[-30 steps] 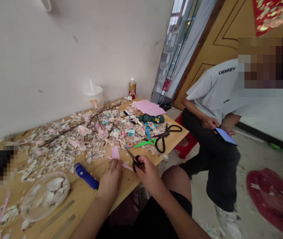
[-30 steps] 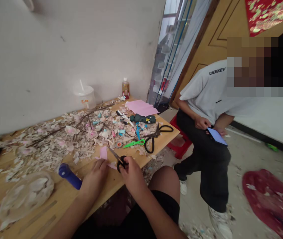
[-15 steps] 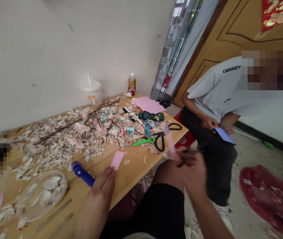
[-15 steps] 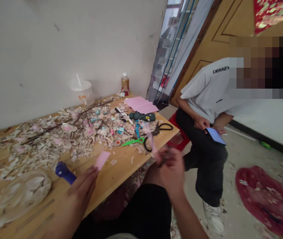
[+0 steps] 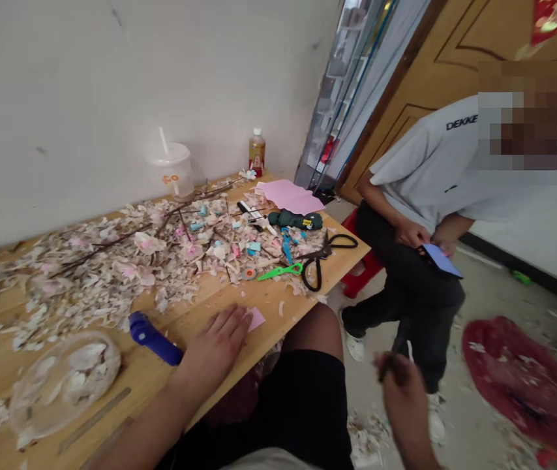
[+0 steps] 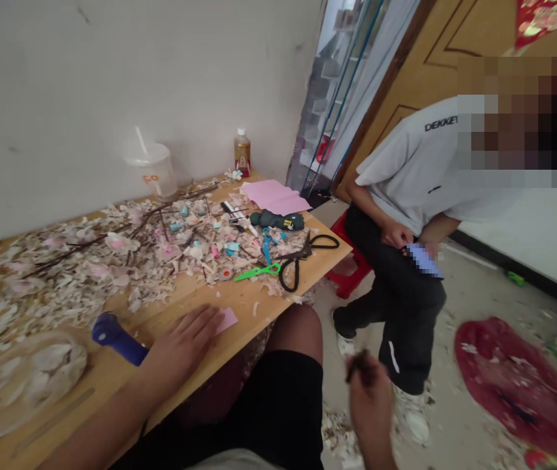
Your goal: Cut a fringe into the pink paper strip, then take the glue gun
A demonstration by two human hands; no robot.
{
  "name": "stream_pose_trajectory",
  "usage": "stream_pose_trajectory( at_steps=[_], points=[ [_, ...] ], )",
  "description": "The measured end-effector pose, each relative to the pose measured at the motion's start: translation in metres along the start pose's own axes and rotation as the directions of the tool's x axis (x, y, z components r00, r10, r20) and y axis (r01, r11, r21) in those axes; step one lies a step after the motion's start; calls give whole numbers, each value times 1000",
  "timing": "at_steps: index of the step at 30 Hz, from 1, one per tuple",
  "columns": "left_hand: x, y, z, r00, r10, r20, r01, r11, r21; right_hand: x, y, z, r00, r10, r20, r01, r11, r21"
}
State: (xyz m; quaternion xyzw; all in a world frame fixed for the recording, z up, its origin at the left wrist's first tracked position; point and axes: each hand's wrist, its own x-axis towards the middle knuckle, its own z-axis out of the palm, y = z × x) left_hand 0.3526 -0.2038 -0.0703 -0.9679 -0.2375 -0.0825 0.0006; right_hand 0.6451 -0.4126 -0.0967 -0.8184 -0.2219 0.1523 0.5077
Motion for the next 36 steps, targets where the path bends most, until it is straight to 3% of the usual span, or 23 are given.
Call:
stream_pose_trajectory(
  at_steps=[2, 3, 7, 10, 15, 20, 23, 27, 30, 36],
  points=[
    [8, -5, 6, 999, 35, -9, -35, 999, 7, -40, 2, 27, 969, 73, 235, -83, 996, 31],
    [10, -7, 8, 999, 50, -13, -50, 999, 12, -60, 1, 40, 931, 102, 351, -124, 991, 43],
    [6, -5, 7, 997, 81, -10, -81, 996, 24, -110, -8, 73, 726, 163, 668, -263, 963, 51],
    [-5, 3, 0, 996, 60, 63, -59, 998, -6, -114, -13, 70, 600, 194, 776, -334, 942, 23],
    [-23, 25, -9, 979, -89, 185, 91, 996, -3, -103, -18, 48, 433, 239, 869, -383, 922, -63],
    [-26, 33, -9, 961, -210, 183, 221, 974, -45, -89, -30, 47, 281, 260, 924, -352, 923, -152],
    [-24, 32, -7, 949, -275, 155, 290, 954, -81, -80, -37, 54, 249, 267, 931, -323, 929, -180],
    [-23, 26, -4, 957, -257, 134, 273, 955, -116, -70, -45, 56, 245, 299, 922, -304, 927, -220],
    [-24, 20, -4, 975, -195, 107, 208, 971, -120, -65, -47, 51, 260, 320, 911, -298, 924, -239],
    [-22, 13, -8, 995, 26, 99, -18, 997, -76, -67, -33, 43, 245, 334, 910, -323, 913, -248]
  ],
)
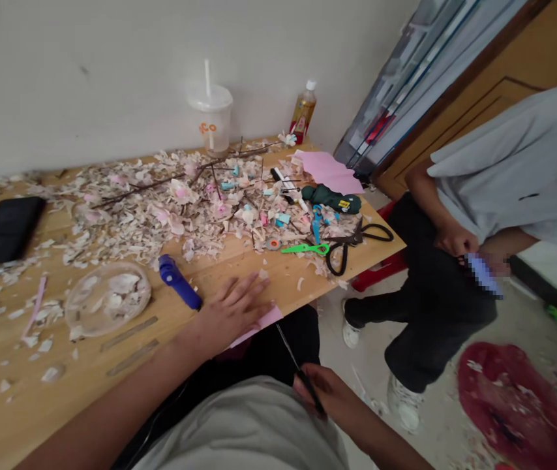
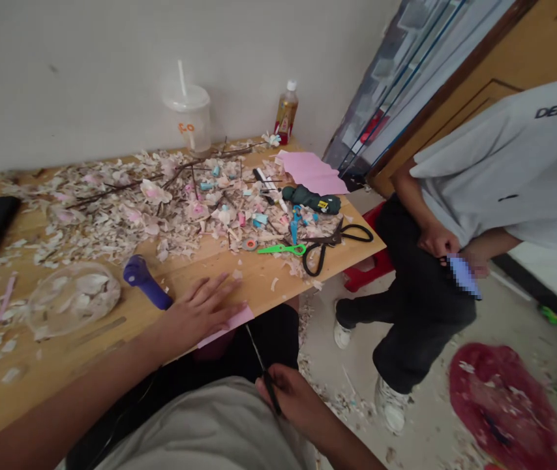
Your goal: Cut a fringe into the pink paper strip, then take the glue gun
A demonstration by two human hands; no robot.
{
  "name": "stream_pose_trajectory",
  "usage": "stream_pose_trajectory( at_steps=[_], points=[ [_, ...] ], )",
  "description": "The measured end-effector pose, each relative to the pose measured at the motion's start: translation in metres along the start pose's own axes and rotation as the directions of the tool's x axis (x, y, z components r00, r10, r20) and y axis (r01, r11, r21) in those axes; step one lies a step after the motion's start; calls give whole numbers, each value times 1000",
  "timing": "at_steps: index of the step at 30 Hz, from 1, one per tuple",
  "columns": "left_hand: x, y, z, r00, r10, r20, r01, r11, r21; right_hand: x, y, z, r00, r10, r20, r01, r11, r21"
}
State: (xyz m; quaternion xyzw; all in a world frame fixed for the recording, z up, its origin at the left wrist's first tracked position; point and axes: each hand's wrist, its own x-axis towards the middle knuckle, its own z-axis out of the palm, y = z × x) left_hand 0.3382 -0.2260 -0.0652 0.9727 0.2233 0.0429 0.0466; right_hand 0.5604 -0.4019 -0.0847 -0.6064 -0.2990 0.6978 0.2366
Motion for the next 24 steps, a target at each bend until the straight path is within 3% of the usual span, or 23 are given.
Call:
stream_pose_trajectory(
  at_steps=[9, 24],
  points=[
    [2, 7, 18, 983, 184, 25, -183, 983, -20, 3, -1, 0, 1000, -20, -1, 20, 999, 45],
    [3, 6, 28, 987, 162, -10, -162, 982, -93, 0, -10, -8, 996, 68, -60, -66, 997, 34]
  ],
)
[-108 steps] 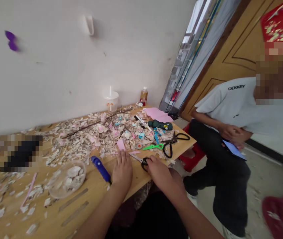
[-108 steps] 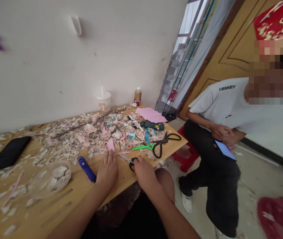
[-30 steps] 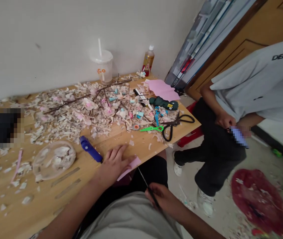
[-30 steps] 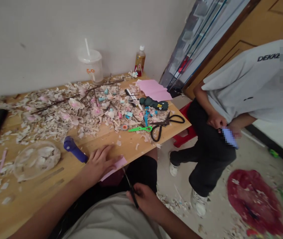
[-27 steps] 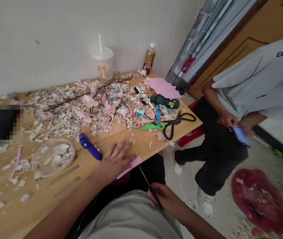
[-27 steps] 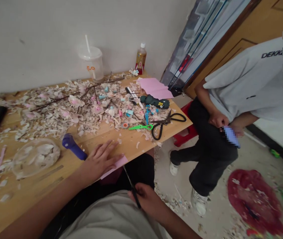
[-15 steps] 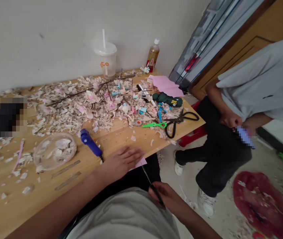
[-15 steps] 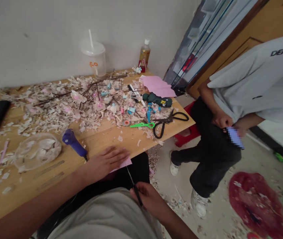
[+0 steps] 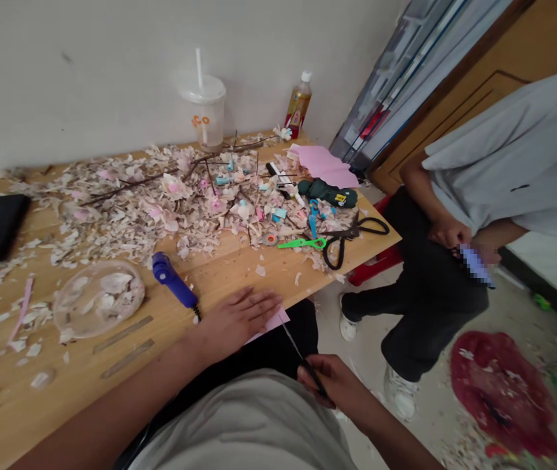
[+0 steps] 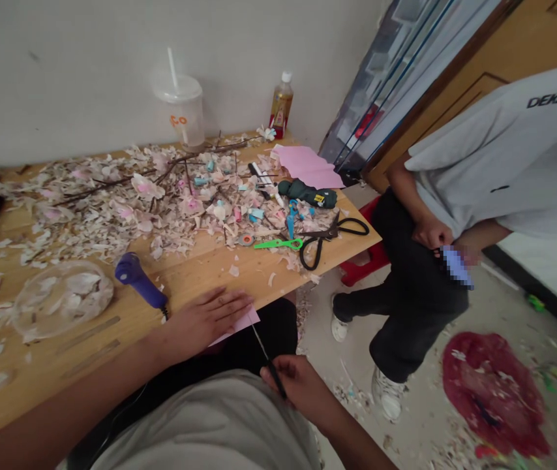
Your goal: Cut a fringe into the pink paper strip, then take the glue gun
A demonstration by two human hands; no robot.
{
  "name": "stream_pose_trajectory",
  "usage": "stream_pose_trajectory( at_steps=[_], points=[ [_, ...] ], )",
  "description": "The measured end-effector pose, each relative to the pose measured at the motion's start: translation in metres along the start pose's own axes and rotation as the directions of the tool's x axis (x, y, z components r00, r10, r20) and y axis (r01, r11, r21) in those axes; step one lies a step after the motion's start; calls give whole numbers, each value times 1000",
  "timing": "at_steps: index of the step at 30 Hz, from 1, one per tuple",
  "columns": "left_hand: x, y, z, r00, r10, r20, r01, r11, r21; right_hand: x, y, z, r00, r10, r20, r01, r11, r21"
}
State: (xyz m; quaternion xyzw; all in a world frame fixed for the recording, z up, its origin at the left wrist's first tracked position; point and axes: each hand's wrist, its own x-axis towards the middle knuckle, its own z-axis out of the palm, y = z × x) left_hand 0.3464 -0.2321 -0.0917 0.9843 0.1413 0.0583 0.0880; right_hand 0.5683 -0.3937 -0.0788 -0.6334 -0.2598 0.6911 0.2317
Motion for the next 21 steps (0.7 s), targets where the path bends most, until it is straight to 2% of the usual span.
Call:
stream_pose_trajectory(
  at_steps=[7, 21],
  points=[
    [1, 1, -2, 1000, 0, -9, 0, 1000, 9, 3, -7, -1, 1000, -5, -23, 4, 1000, -27],
    [6, -3, -7, 1000, 11, 25, -12, 999, 52, 8, 15, -6, 999, -28, -27, 29, 999, 20]
  ],
)
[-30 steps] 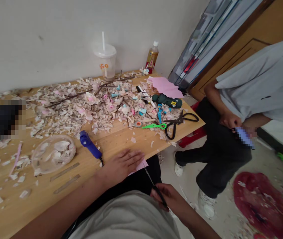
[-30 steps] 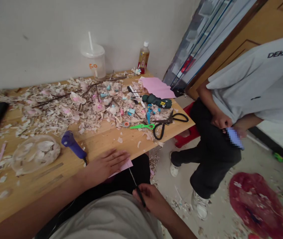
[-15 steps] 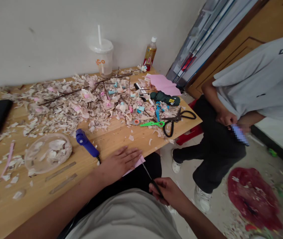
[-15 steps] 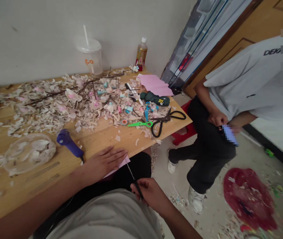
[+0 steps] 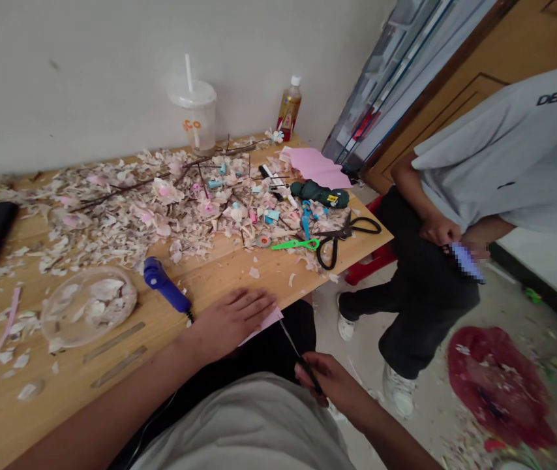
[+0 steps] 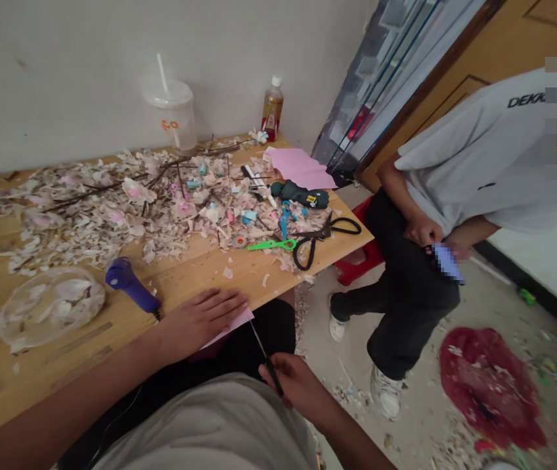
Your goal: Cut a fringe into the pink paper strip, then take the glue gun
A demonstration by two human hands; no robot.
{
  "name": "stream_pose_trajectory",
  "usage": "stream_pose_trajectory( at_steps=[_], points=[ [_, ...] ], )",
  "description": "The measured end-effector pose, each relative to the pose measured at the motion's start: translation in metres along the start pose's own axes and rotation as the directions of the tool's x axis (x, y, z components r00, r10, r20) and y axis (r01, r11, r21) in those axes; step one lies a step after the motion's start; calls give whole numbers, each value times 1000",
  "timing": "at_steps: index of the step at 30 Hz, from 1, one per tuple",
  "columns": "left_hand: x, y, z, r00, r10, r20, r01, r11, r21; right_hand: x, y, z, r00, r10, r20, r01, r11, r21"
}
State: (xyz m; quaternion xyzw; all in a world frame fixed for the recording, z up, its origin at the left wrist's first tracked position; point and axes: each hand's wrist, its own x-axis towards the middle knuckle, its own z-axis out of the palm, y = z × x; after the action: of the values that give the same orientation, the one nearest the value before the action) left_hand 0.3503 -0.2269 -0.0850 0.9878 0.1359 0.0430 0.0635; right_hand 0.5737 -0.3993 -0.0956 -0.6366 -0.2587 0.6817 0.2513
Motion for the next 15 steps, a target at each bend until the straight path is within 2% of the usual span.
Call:
stream_pose_trajectory(
  at_steps=[6, 12, 15],
  points=[
    [4, 3, -5, 1000, -21, -2, 21, 999, 46, 0, -1, -1, 1000, 0, 4, 0, 1000, 7],
    [3, -2, -6, 997, 79, 3, -79, 995, 57, 1, -1, 2, 1000, 8, -7, -8, 1000, -3],
    [1, -3, -4, 996, 91, 6, -91, 994, 53, 1, -2, 1, 1000, 30, -1, -30, 1000, -8]
  ],
)
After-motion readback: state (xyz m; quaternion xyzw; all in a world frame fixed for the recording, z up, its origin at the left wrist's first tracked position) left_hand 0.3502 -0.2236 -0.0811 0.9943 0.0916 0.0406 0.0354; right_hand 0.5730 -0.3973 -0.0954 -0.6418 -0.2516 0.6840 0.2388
